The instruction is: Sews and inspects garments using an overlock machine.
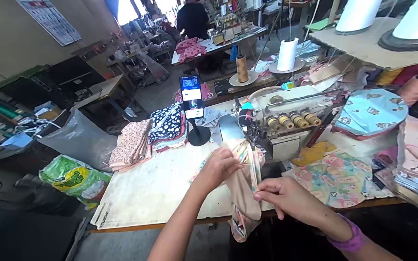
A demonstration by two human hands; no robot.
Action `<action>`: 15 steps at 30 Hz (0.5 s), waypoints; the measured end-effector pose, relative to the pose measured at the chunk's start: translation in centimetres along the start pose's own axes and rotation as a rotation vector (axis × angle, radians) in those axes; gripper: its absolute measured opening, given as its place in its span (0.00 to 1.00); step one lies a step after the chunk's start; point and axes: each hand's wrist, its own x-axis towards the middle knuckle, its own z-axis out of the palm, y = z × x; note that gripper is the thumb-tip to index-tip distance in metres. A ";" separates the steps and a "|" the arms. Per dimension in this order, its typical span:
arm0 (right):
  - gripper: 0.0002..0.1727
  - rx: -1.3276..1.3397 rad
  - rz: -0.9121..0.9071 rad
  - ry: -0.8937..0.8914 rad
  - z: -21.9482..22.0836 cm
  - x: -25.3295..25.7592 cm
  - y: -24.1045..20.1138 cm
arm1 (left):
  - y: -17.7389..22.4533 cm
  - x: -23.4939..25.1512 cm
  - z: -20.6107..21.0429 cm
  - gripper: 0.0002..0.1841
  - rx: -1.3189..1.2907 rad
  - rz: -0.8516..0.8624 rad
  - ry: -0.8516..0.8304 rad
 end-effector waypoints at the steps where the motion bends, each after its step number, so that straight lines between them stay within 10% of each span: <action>1: 0.08 0.029 -0.021 0.013 -0.3 0.3 -0.6 | 1.0 0.5 -1.0 0.10 -0.053 0.013 -0.083; 6: 0.08 0.131 -0.216 0.174 -1.0 2.2 -2.9 | 8.7 2.3 -3.1 0.12 -0.385 0.151 -0.391; 11: 0.12 -0.362 0.026 -0.221 -1.6 1.8 -1.3 | 9.7 1.7 -3.8 0.10 0.340 0.142 -0.332; 15: 0.11 -0.334 0.084 -0.251 -2.4 1.7 -1.5 | 10.7 2.2 -2.7 0.30 0.750 0.061 -0.288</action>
